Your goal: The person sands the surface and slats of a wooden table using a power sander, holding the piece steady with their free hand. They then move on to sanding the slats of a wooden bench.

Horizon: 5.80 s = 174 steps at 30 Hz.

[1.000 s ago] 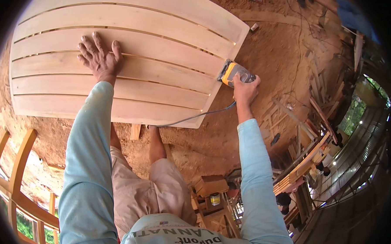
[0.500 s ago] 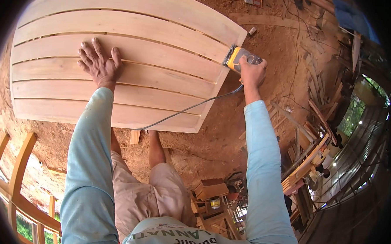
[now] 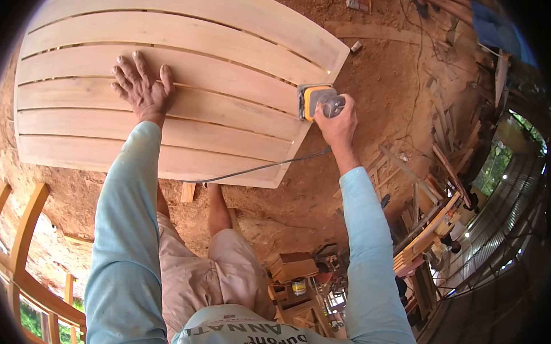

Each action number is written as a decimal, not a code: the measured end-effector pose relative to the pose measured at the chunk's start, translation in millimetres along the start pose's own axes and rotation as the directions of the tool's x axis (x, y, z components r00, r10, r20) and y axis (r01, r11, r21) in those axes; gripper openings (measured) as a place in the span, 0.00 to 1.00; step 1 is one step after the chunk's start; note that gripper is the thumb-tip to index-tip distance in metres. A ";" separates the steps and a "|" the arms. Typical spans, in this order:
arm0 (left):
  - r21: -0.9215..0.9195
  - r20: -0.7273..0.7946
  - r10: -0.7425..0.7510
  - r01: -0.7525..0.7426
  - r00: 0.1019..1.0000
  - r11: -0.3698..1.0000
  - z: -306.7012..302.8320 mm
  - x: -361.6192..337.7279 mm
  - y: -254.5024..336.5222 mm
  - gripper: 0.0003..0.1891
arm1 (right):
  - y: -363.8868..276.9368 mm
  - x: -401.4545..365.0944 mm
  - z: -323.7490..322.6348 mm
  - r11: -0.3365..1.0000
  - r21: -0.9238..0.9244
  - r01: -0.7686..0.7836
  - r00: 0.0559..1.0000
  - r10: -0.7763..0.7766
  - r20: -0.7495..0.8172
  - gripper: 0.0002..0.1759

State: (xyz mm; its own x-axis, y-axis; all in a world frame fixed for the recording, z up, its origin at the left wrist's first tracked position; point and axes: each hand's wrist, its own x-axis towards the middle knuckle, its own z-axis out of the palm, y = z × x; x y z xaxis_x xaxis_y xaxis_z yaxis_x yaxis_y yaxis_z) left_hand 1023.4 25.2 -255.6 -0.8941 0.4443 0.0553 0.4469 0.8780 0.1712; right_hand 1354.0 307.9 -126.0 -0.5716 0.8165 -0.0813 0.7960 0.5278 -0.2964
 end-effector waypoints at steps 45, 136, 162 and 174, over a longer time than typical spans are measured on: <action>0.010 0.031 -0.005 0.005 1.000 1.000 -2.2 -0.1 0.6 0.46 | -5.5 13.7 -8.8 0.990 0.067 0.128 0.984 -0.135 0.114 0.39; 0.007 0.037 -0.012 0.012 0.999 1.000 -7.9 1.7 3.6 0.45 | 8.9 91.7 -7.4 0.983 -0.023 -0.185 0.983 0.185 -0.001 0.40; 0.009 0.036 -0.004 0.004 0.999 1.000 -6.4 1.4 5.0 0.46 | -80.2 193.5 23.2 0.979 -0.051 -0.198 0.980 0.199 0.017 0.49; 0.008 0.018 -0.001 0.001 1.000 1.000 -10.3 -0.4 6.1 0.44 | 2.0 155.9 -0.6 0.905 -0.026 -0.426 0.905 0.424 -0.042 0.47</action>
State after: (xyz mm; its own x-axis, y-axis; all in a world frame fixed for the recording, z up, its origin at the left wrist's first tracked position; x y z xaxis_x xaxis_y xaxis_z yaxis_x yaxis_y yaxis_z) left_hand 1026.2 28.5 -244.5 -0.8941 0.4463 0.0371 0.4460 0.8800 0.1636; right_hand 1266.6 436.4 -138.8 -0.1710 0.9722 -0.1598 0.9685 0.1360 -0.2087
